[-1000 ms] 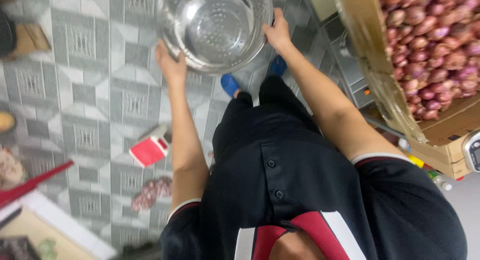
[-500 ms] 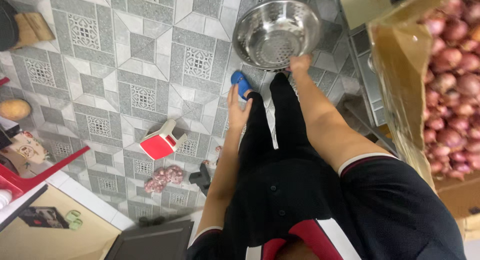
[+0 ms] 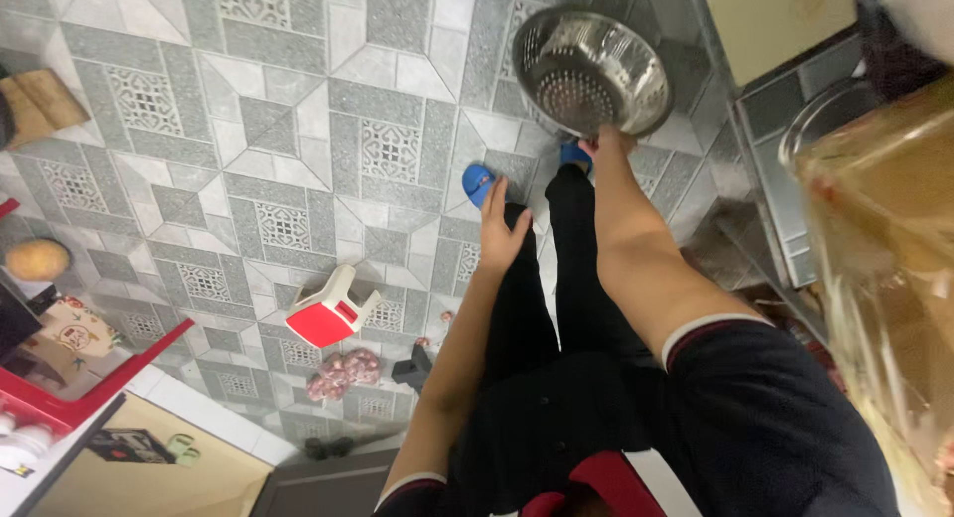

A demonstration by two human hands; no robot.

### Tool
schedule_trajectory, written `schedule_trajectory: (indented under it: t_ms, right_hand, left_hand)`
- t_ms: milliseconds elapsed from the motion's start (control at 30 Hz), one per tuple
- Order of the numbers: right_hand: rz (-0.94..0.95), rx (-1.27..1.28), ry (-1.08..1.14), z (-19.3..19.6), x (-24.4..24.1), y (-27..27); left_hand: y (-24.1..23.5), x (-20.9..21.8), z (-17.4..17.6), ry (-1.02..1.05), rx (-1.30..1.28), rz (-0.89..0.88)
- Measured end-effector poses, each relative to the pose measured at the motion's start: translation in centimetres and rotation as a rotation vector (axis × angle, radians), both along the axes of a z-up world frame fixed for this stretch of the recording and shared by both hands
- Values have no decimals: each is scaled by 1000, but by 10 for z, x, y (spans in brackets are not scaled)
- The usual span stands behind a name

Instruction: The person moves around a kitchen area, handling a box of red onions, a plastic bag, a digital scale, and a metal colander. They transfer onions between containers and place items on a countertop.

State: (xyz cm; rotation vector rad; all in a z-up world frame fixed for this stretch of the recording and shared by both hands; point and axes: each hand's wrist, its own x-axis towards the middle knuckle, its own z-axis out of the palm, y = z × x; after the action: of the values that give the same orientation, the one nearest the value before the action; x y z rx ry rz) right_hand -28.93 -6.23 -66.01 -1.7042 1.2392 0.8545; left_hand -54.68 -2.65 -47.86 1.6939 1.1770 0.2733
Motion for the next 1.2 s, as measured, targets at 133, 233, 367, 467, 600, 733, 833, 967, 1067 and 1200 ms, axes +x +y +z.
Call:
schedule_trajectory:
  t_ms: [133,233,367,467,600,733,833,967,1067,1200]
  right_hand:
    - [-117,-30,-61,-39,10,14]
    - [-218,-56,-97,-57,23,32]
    - [-358,-39,-114,-66,42,47]
    - [-467,45,-125,-65,51,48]
    - [-186,792,-218,-31,35,37]
    - [165,682,-26,18,9,27]
    - [595,547,-84,78,-21,17]
    - [1393,390,-655,207,-42,26]
    - [1257,748,-733,351,-43,5]
    - [1276,631,-1297,537,11,-36]
  left_hand:
    - [15,4,-29,-104,-254,118]
    - [23,0,-49,-141,-128,38]
    - [38,-5,-70,-139,-16,-26]
    - [45,-8,-74,-170,-108,9]
    - [45,-8,-52,-182,-176,12]
    - [52,12,3,-104,-113,-88]
    - [52,33,63,-190,-26,-198]
    - [64,83,161,-348,-1,-303]
    - [73,127,245,-563,146,-406]
    - [81,195,345,-797,173,-500]
